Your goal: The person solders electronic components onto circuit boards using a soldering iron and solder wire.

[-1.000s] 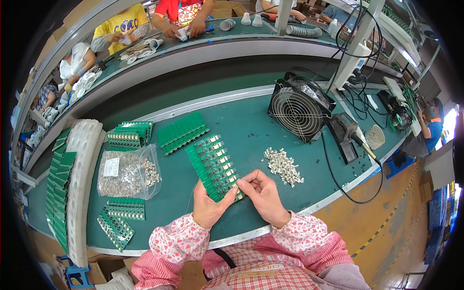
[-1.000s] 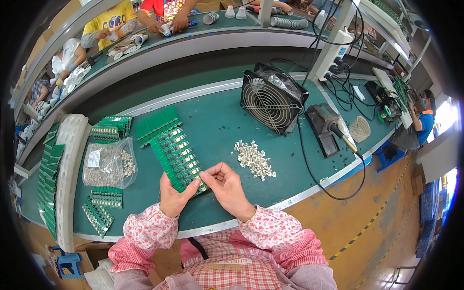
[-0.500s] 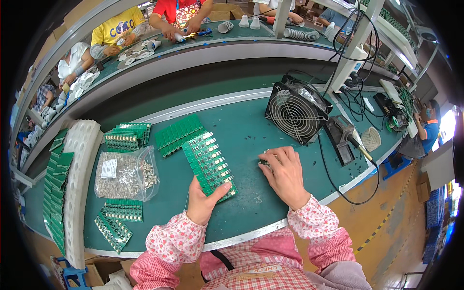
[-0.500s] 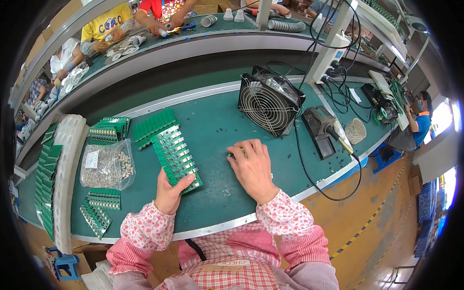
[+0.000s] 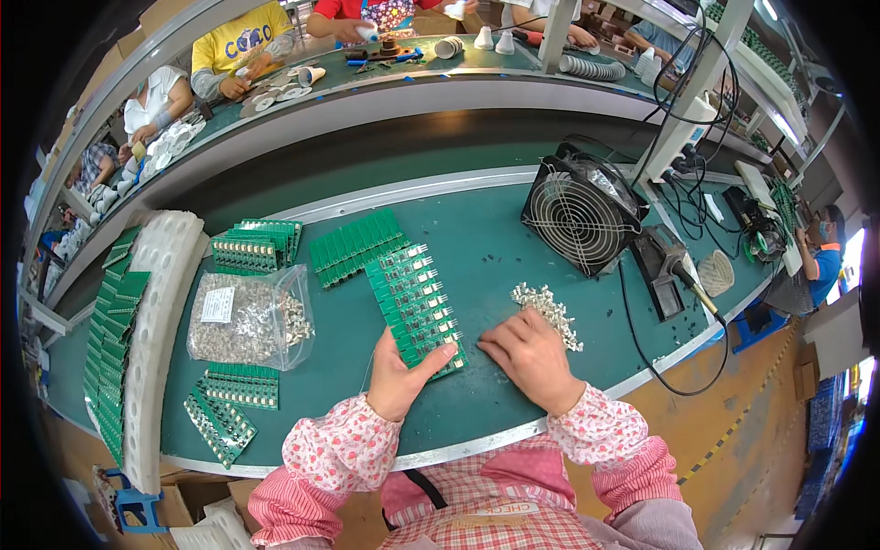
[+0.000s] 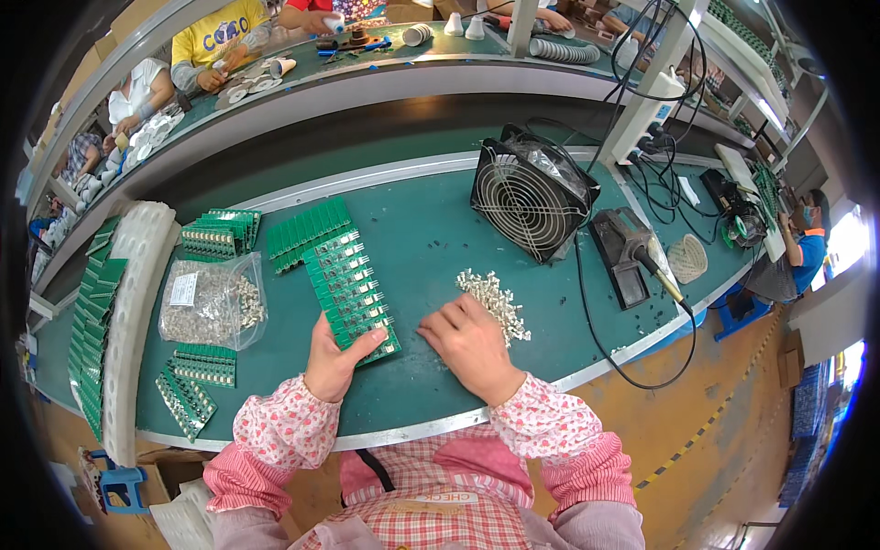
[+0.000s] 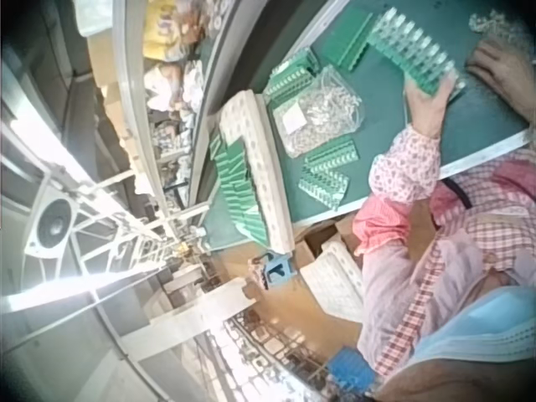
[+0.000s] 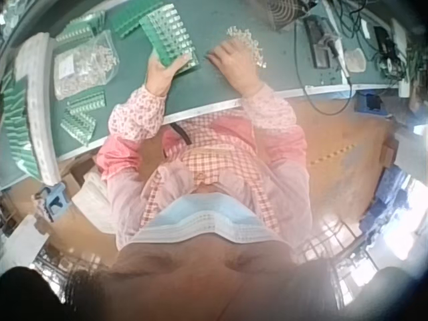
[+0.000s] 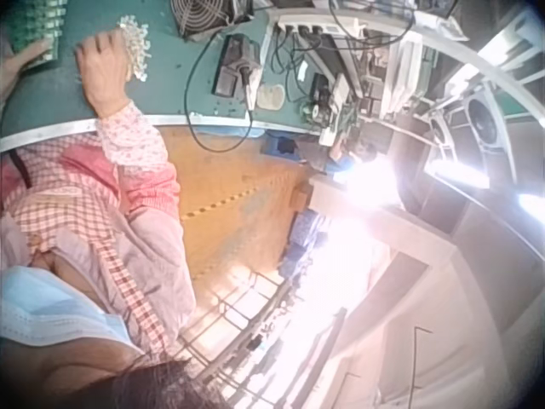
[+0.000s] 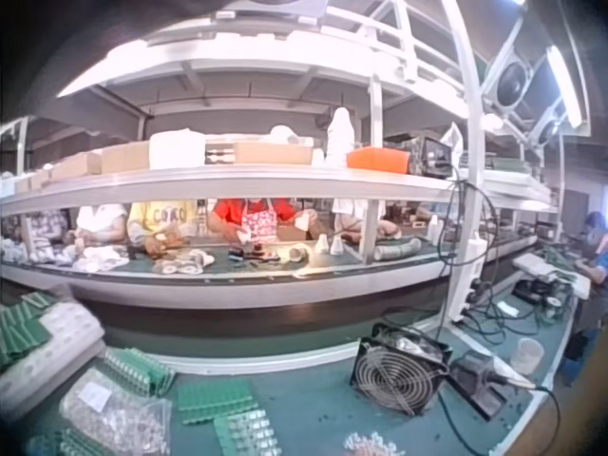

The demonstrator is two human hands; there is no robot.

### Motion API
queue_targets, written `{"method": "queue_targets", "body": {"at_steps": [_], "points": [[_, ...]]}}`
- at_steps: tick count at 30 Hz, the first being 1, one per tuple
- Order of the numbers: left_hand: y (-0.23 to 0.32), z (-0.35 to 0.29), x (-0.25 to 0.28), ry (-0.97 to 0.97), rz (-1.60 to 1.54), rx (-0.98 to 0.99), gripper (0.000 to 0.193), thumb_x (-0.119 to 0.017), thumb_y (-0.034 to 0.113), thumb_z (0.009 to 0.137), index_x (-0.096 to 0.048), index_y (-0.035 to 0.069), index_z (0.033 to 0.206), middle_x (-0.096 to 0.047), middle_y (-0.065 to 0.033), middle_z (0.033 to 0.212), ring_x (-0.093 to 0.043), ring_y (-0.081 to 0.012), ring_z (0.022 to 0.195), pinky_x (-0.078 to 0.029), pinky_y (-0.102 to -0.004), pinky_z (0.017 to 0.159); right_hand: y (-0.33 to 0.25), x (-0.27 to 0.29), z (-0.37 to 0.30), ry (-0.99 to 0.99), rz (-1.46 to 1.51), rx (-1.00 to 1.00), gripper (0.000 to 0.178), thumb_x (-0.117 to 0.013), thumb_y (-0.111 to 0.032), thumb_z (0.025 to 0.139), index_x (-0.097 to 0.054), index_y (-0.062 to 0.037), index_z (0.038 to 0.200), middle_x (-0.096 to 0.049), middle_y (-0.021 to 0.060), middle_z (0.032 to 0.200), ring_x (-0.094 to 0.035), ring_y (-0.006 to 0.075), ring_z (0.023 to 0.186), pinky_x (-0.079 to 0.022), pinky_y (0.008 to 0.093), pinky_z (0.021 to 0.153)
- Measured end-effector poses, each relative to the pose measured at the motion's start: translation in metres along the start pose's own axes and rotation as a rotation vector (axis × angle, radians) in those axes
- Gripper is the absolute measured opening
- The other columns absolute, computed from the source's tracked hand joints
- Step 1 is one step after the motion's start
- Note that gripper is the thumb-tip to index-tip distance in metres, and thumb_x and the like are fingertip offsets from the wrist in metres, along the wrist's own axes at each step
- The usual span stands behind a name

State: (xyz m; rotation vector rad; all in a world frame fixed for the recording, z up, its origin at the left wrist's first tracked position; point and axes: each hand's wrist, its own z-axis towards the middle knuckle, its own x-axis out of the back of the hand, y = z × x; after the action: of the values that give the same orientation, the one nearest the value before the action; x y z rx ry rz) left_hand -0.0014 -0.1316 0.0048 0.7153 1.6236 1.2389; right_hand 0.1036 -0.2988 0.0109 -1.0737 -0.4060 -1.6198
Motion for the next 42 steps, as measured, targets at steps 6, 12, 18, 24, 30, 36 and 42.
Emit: {"method": "queue_targets", "body": {"at_steps": [6, 12, 18, 24, 30, 36, 42], "points": [[-0.001, 0.0, 0.0, -0.022, 0.017, -0.003, 0.042, -0.073, 0.002, 0.079, -0.051, 0.001, 0.114, -0.062, -0.0043, 0.102, -0.061, -0.0109, 0.09, -0.051, -0.0265, 0.079, 0.001, -0.003, -0.008, 0.041, 0.113, -0.066, 0.009, -0.071, -0.007, 0.073, -0.066, -0.0071, 0.08, -0.06, 0.0044, 0.076, -0.056, 0.0205, 0.075, -0.048, 0.0297, 0.067], [-0.001, -0.002, -0.001, -0.02, 0.046, -0.035, 0.042, -0.071, 0.001, 0.079, -0.049, 0.002, 0.115, -0.062, -0.0046, 0.101, -0.061, -0.0112, 0.089, -0.05, -0.0265, 0.078, -0.02, 0.004, -0.002, -0.03, 1.309, -0.801, 0.015, -0.067, -0.013, 0.086, -0.064, -0.0001, 0.094, -0.065, 0.005, 0.089, -0.058, 0.0091, 0.082, -0.048, 0.0238, 0.071], [-0.003, -0.002, 0.0, 0.009, 0.087, -0.097, 0.038, -0.071, 0.001, 0.079, -0.05, 0.002, 0.111, -0.062, -0.0042, 0.098, -0.06, -0.0105, 0.087, -0.049, -0.0256, 0.076, -0.028, -0.006, -0.001, -0.144, 1.402, -0.847, 0.021, -0.065, -0.019, 0.089, -0.063, 0.0004, 0.095, -0.063, 0.003, 0.091, -0.056, 0.0069, 0.082, -0.048, 0.0219, 0.069], [-0.002, -0.002, 0.0, 0.01, 0.101, -0.106, 0.037, -0.071, 0.001, 0.079, -0.05, 0.001, 0.11, -0.062, -0.0039, 0.097, -0.06, -0.0104, 0.085, -0.049, -0.0254, 0.075, -0.03, -0.007, -0.001, -0.137, 1.436, -0.905, 0.022, -0.064, -0.022, 0.09, -0.06, -0.0008, 0.097, -0.063, 0.0023, 0.091, -0.056, 0.0064, 0.081, -0.048, 0.0221, 0.067], [-0.001, -0.004, -0.002, 0.011, 0.169, -0.134, 0.035, -0.07, 0.001, 0.08, -0.051, 0.001, 0.109, -0.063, -0.0041, 0.097, -0.061, -0.0101, 0.085, -0.05, -0.025, 0.075, -0.032, -0.011, -0.003, -0.066, 1.381, -0.837, 0.015, -0.063, -0.013, 0.09, -0.055, -0.0008, 0.093, -0.06, 0.0024, 0.088, -0.056, 0.0065, 0.081, -0.048, 0.0223, 0.071], [-0.001, -0.003, -0.005, -0.015, 0.117, -0.122, 0.037, -0.07, 0.0, 0.079, -0.051, 0.001, 0.11, -0.062, -0.0042, 0.098, -0.061, -0.0102, 0.086, -0.05, -0.0252, 0.076, -0.036, -0.021, -0.007, 0.071, 1.309, -0.736, 0.017, -0.062, -0.011, 0.09, -0.053, 0.0024, 0.094, -0.061, 0.0058, 0.088, -0.056, 0.0066, 0.078, -0.047, 0.0213, 0.068], [0.0, 0.0, -0.004, -0.032, 0.037, -0.094, 0.043, -0.071, -0.001, 0.078, -0.048, 0.002, 0.114, -0.061, -0.0046, 0.101, -0.061, -0.0117, 0.088, -0.051, -0.0265, 0.078, -0.022, -0.009, 0.002, -0.006, 0.989, -0.659, 0.019, -0.064, -0.017, 0.089, -0.058, 0.0003, 0.094, -0.062, 0.0061, 0.086, -0.059, 0.0109, 0.078, -0.048, 0.0267, 0.071]]}}
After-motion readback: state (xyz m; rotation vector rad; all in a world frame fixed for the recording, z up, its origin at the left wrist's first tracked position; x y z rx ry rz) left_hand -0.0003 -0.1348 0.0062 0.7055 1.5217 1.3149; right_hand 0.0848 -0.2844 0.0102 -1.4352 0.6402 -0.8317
